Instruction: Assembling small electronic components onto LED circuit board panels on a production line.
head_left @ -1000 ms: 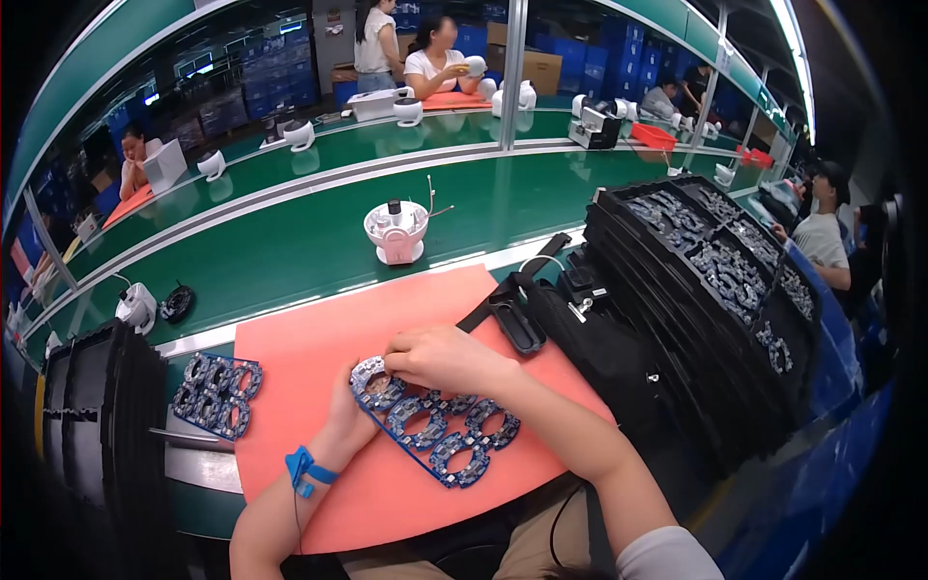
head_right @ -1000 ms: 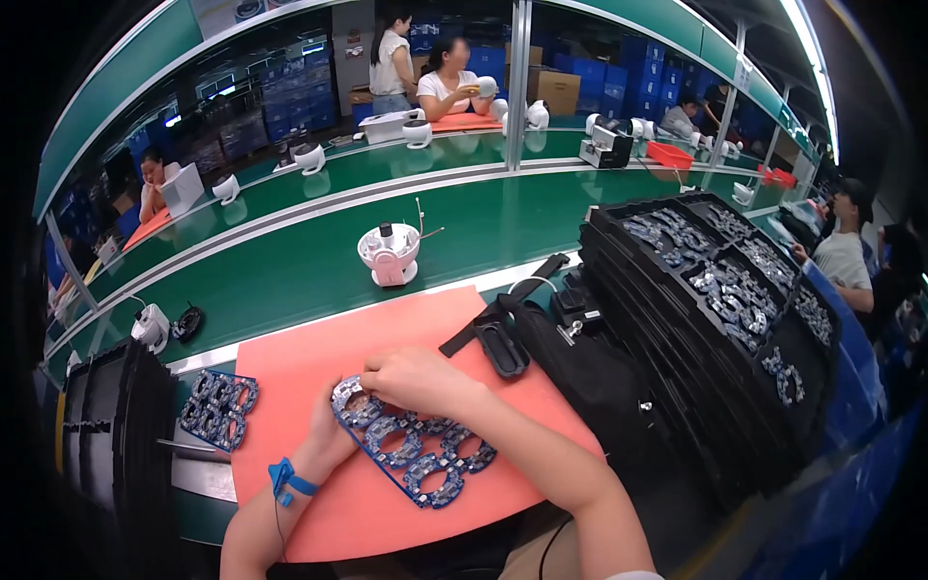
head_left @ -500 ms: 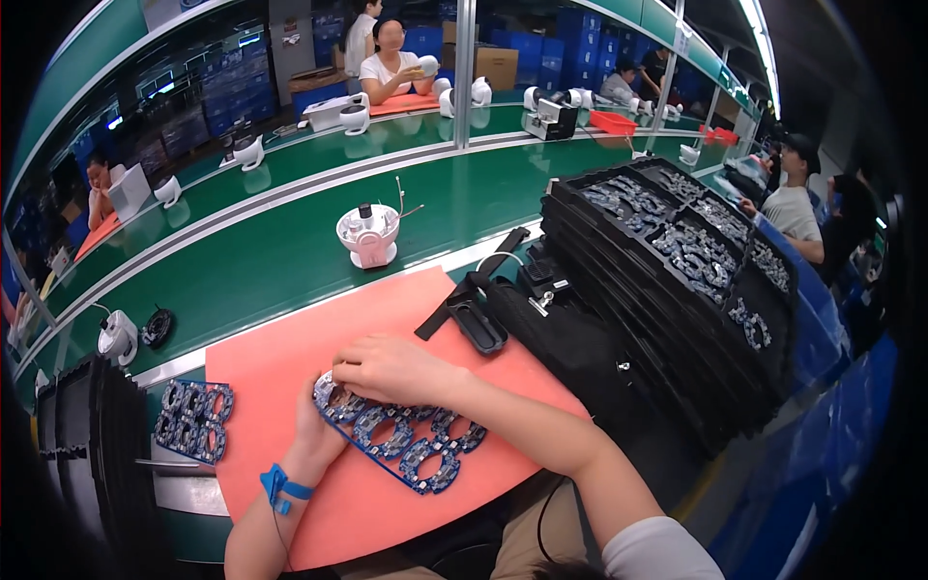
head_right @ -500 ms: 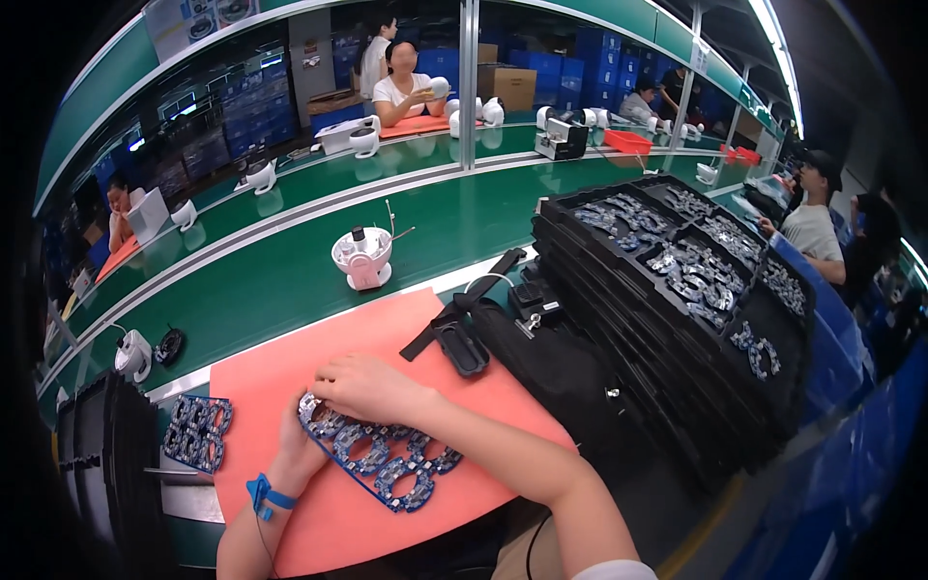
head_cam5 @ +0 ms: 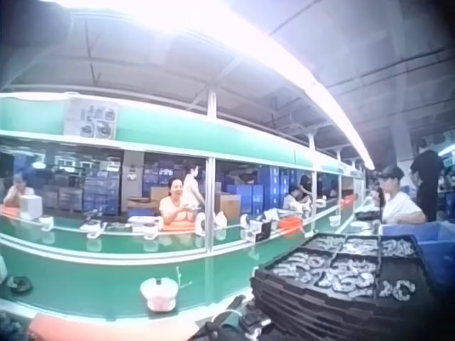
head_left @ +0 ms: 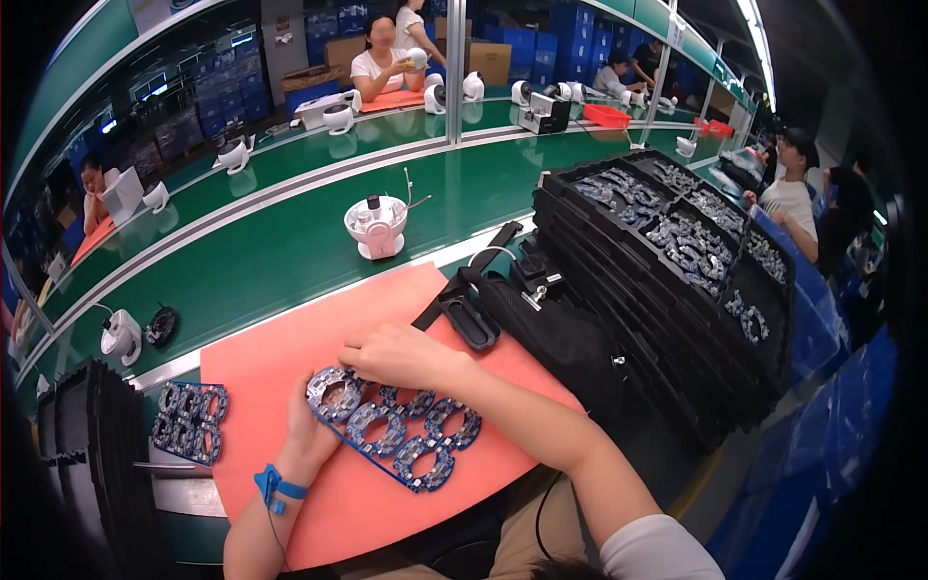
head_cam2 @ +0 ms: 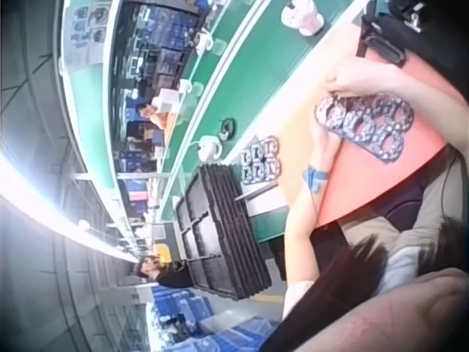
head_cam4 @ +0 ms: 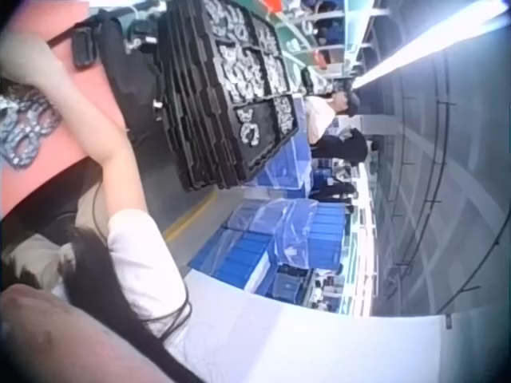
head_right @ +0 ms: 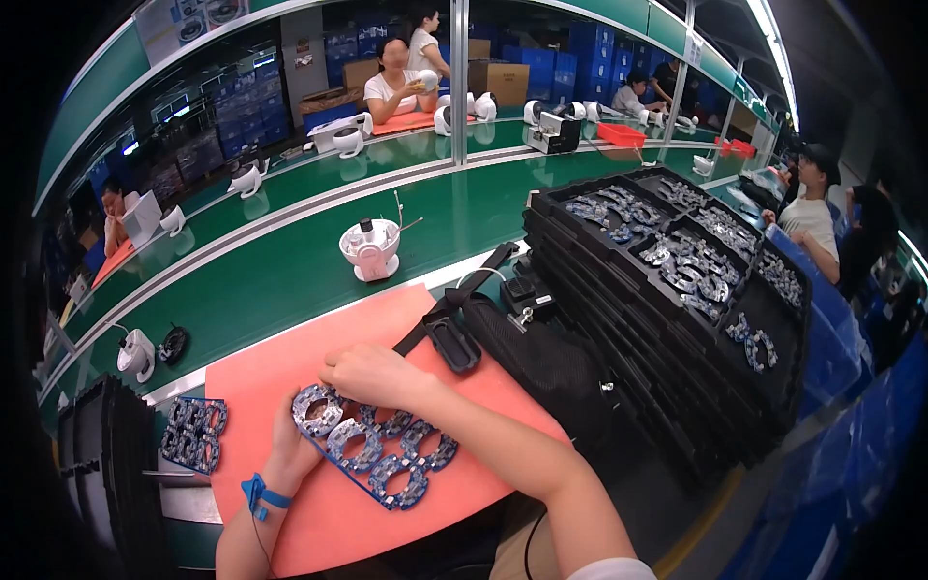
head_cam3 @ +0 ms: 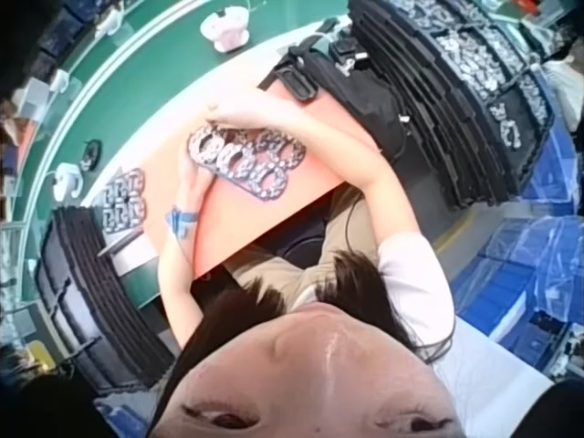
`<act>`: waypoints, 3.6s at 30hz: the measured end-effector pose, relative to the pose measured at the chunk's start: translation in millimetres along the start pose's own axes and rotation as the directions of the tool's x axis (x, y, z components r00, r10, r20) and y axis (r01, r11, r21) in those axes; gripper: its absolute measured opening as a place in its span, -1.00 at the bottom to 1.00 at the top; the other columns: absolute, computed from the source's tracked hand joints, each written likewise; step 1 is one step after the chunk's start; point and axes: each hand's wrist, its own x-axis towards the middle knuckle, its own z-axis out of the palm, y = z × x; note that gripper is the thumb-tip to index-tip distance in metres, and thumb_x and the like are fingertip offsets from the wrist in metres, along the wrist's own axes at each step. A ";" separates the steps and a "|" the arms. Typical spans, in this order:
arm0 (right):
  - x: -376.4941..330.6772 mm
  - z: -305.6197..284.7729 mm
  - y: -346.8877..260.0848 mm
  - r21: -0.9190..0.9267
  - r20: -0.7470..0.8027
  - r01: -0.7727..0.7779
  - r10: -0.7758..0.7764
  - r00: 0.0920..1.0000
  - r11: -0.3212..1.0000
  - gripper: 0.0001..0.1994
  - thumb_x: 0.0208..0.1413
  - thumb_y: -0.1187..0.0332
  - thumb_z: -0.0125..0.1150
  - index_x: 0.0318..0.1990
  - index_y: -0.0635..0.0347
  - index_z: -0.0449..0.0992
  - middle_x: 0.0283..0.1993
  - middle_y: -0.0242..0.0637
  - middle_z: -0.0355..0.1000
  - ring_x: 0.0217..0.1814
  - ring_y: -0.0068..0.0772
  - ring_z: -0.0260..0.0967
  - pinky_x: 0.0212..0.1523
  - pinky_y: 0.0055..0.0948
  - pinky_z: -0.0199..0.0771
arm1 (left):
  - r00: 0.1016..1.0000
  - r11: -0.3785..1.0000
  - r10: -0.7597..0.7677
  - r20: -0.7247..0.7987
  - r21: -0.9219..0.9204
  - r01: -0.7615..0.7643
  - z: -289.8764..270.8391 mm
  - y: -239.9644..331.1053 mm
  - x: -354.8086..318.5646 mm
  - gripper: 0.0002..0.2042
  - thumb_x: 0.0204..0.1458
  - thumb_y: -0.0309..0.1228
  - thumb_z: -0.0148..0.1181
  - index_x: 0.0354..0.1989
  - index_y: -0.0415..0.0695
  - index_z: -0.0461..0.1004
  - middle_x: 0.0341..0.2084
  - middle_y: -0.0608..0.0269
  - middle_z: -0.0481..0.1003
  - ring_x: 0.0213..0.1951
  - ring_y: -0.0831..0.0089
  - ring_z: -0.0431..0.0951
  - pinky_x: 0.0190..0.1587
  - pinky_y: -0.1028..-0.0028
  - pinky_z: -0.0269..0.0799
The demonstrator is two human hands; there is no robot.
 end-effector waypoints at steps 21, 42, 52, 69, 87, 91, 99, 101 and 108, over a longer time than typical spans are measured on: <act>-1.4 -9.4 -4.1 0.106 0.021 -0.008 0.006 1.000 0.994 -0.93 -0.12 0.42 0.13 -0.49 0.21 0.47 -0.42 -0.23 0.43 -0.34 -0.17 0.43 -0.32 -0.25 0.44 | 0.999 1.000 -0.006 -0.038 -0.008 0.005 0.8 0.1 0.0 -0.56 0.20 -0.15 -0.33 -0.10 -0.27 0.36 -0.20 0.01 0.48 -0.16 0.17 0.50 -0.03 0.16 0.44; -2.8 -7.5 -3.5 0.023 0.000 0.051 -0.051 0.999 0.998 -0.88 -0.12 0.48 0.12 -0.38 0.29 0.39 -0.33 -0.20 0.37 -0.29 -0.16 0.40 -0.32 -0.25 0.43 | 1.000 0.997 0.003 -0.005 0.079 -0.003 5.9 -2.1 0.1 -0.52 0.19 -0.13 -0.37 -0.07 -0.28 0.35 -0.16 -0.01 0.47 -0.10 0.20 0.49 0.03 0.19 0.40; 4.4 -7.1 -16.7 0.220 -0.037 0.046 -0.039 0.999 0.974 -0.83 -0.09 0.40 0.15 -0.32 0.25 0.40 -0.25 -0.24 0.36 -0.16 -0.22 0.35 -0.14 -0.29 0.37 | 0.999 0.997 0.031 -0.037 0.075 -0.028 8.1 -2.7 0.4 -0.58 0.19 -0.16 -0.36 -0.09 -0.22 0.36 -0.19 0.07 0.48 -0.12 0.25 0.50 -0.01 0.24 0.43; 0.8 1.5 -10.8 0.198 -0.066 0.081 -0.069 0.995 0.977 -0.82 -0.05 0.28 0.20 -0.33 0.16 0.50 -0.22 -0.31 0.40 -0.14 -0.29 0.37 -0.09 -0.31 0.35 | 0.999 1.000 0.007 0.051 0.030 -0.008 11.9 -0.7 -0.6 -0.59 0.21 -0.23 -0.42 -0.05 -0.26 0.31 -0.17 0.04 0.45 -0.12 0.26 0.48 -0.01 0.23 0.43; -0.5 -9.8 9.4 0.175 0.032 -0.034 0.028 0.999 0.984 -0.87 -0.03 0.38 0.16 -0.32 0.19 0.51 -0.25 -0.33 0.40 -0.11 -0.29 0.36 -0.10 -0.34 0.39 | 1.000 1.000 -0.006 0.012 0.002 0.006 4.1 1.1 -2.5 -0.53 0.21 -0.15 -0.37 -0.03 -0.30 0.32 -0.12 -0.03 0.44 -0.06 0.18 0.46 0.04 0.20 0.39; -3.2 -15.5 10.8 0.148 0.045 -0.078 0.072 0.996 0.986 -0.86 -0.05 0.39 0.16 -0.31 0.19 0.51 -0.26 -0.32 0.41 -0.11 -0.27 0.37 -0.10 -0.33 0.39 | 1.000 0.999 0.002 -0.027 0.041 0.000 9.7 0.0 -2.1 -0.53 0.21 -0.16 -0.38 -0.02 -0.32 0.32 -0.11 -0.06 0.44 -0.06 0.17 0.46 0.05 0.20 0.39; -4.9 -9.4 20.8 0.111 -0.055 -0.092 0.099 0.994 0.990 -0.86 -0.06 0.43 0.15 -0.31 0.19 0.51 -0.30 -0.27 0.42 -0.15 -0.22 0.38 -0.13 -0.31 0.39 | 1.000 0.999 0.020 0.013 0.051 -0.020 12.0 -0.4 -2.9 -0.53 0.20 -0.17 -0.40 0.00 -0.29 0.32 -0.07 -0.02 0.43 -0.05 0.18 0.45 0.05 0.22 0.38; -3.8 -12.4 20.6 0.154 -0.043 -0.120 0.128 0.991 0.981 -0.86 -0.06 0.43 0.16 -0.30 0.20 0.51 -0.30 -0.26 0.42 -0.18 -0.20 0.39 -0.15 -0.30 0.40 | 1.000 0.999 0.022 -0.002 0.040 -0.022 14.7 0.2 -5.0 -0.52 0.19 -0.15 -0.38 0.00 -0.28 0.32 -0.08 -0.02 0.43 -0.05 0.18 0.45 0.05 0.21 0.38; -5.5 -12.5 21.9 0.252 -0.128 -0.247 0.285 0.950 0.936 -0.80 0.02 0.35 0.18 -0.23 0.25 0.48 -0.32 -0.21 0.44 -0.27 -0.23 0.42 -0.24 -0.34 0.43 | 0.999 0.997 0.027 -0.031 -0.071 -0.029 23.4 3.1 -11.1 -0.49 0.16 -0.08 -0.26 0.05 -0.28 0.30 -0.04 0.03 0.43 -0.11 0.17 0.47 0.00 0.15 0.40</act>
